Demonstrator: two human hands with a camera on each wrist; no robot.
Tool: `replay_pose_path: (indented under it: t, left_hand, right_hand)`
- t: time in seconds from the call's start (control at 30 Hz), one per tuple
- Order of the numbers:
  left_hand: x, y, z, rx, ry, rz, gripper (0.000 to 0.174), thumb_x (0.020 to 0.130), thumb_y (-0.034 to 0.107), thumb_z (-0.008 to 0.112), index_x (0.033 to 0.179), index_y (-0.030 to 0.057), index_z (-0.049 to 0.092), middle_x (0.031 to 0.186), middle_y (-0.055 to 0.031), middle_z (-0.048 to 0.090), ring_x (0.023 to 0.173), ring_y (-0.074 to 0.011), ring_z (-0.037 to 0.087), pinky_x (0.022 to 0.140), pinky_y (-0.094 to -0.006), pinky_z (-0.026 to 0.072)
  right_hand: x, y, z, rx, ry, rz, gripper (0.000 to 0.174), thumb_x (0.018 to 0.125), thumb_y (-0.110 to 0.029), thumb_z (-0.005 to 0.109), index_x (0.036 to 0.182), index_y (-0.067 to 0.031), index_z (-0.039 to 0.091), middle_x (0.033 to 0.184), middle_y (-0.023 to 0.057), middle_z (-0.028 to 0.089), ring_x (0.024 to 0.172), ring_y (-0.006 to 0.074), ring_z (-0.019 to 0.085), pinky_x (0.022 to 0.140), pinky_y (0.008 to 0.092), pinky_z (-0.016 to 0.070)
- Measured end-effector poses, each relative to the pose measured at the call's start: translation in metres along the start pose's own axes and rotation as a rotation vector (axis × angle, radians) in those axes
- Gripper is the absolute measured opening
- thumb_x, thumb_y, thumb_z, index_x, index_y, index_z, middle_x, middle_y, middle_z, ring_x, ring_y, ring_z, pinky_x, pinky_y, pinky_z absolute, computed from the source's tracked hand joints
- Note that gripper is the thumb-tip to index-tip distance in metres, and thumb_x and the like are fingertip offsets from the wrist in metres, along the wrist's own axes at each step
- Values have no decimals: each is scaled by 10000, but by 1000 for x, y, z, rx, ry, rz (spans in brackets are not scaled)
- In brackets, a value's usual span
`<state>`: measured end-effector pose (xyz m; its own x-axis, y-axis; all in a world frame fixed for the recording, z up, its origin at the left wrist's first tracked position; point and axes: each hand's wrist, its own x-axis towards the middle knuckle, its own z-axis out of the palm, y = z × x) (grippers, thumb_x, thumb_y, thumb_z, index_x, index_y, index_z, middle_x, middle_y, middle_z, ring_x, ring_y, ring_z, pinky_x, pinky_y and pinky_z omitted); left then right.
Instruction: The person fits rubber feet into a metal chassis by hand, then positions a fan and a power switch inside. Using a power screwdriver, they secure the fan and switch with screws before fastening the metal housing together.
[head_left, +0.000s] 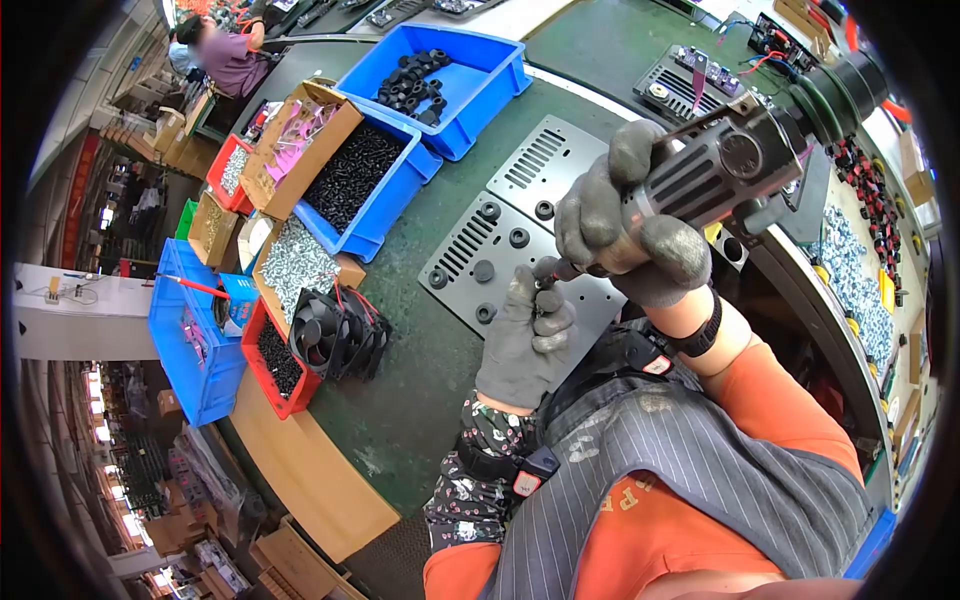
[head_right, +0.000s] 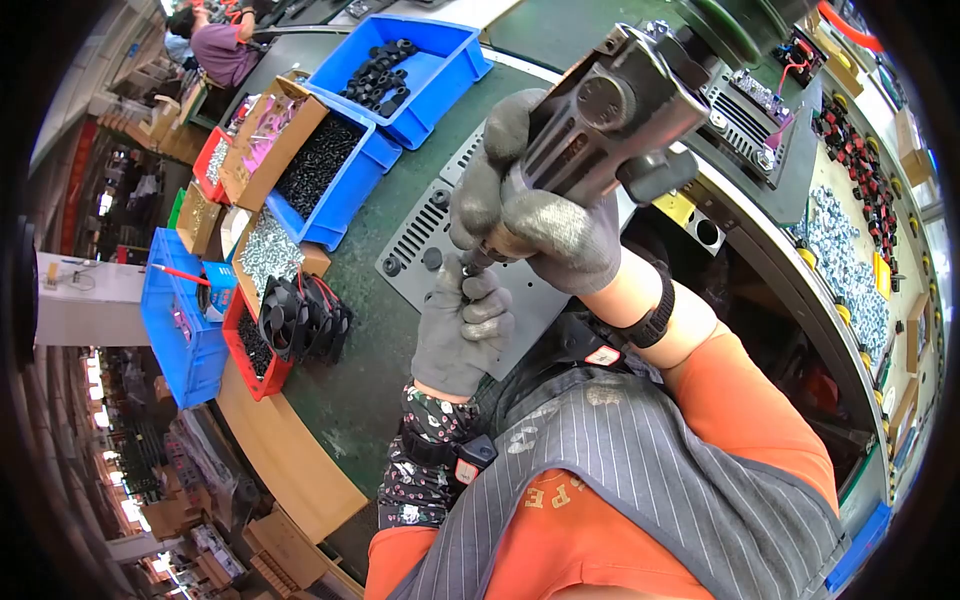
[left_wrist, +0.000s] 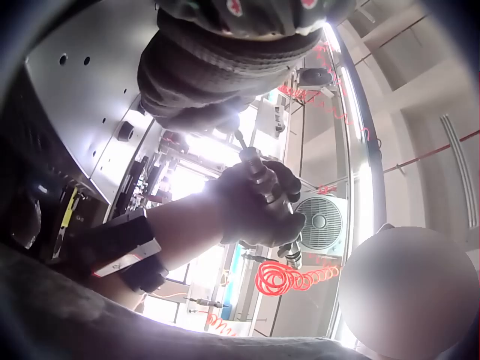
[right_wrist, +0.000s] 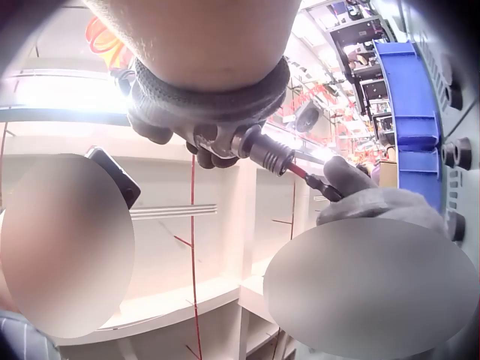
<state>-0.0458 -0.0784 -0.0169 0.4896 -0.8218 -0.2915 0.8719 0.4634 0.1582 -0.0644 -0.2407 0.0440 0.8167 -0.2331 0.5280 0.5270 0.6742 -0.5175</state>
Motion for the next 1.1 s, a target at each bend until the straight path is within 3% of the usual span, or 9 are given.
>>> replay_pose_path:
  t: [0.23,0.33,0.37,0.43,0.47,0.6,0.73,0.87,1.1]
  left_hand:
    - [15,-8,1,-10,148,-29,349,934,406,504,1036,81,579,692,17,494,550,-66,363,435,-172,309]
    - [12,-3,9,274,19,-96,387,911,402,546,1049,48,613,731,1,564,594,-105,458,487,-216,390]
    - [14,2,10,282,16,-98,387,911,402,546,1049,48,613,731,1,564,594,-105,458,487,-216,390]
    - [23,23,17,1688,247,366,391,868,363,602,1049,19,637,827,-36,637,702,-151,566,610,-288,470]
    - [27,33,23,1903,356,425,362,827,325,637,1025,22,651,933,-93,668,832,-199,628,739,-340,486]
    - [59,49,38,2338,440,525,333,802,305,642,1054,87,654,965,-149,652,891,-296,620,791,-390,484]
    - [85,58,35,2502,453,350,320,806,320,628,1059,128,662,977,-140,652,915,-303,613,810,-411,475]
    - [81,83,43,2400,702,499,331,806,311,637,1068,112,665,969,-139,660,897,-280,626,783,-384,482]
    - [98,98,15,2093,550,424,308,799,282,656,1047,102,670,948,-130,674,871,-285,642,759,-372,489]
  right_hand:
    - [-1,-4,-10,21,-119,-94,441,718,-74,701,1044,-91,406,778,76,586,674,192,587,609,337,513]
    - [3,-12,-14,5,37,-73,449,713,-89,709,1066,-72,433,759,73,577,660,202,583,599,349,512]
    - [9,-11,-23,-45,75,-157,406,751,-129,649,1083,-46,430,747,81,568,648,206,579,568,343,495]
    - [27,-24,-31,-212,310,-125,408,779,-159,577,1126,-13,418,734,92,556,638,207,573,548,331,475]
    - [34,-25,-33,-288,343,-118,433,782,-155,536,1161,6,402,733,106,550,631,212,573,543,318,461]
    - [52,-18,-42,-452,332,-10,434,764,-204,544,1133,-2,440,725,103,525,625,209,551,568,320,461]
    - [64,-3,-48,-423,284,80,431,744,-173,571,1116,-4,434,706,105,528,611,207,552,572,324,463]
    - [80,10,-53,-409,245,117,419,753,-118,595,1113,4,421,732,108,533,626,197,567,582,330,486]
    - [113,52,-53,-418,183,154,383,756,-53,616,1089,-4,433,717,80,550,607,169,563,580,318,492]
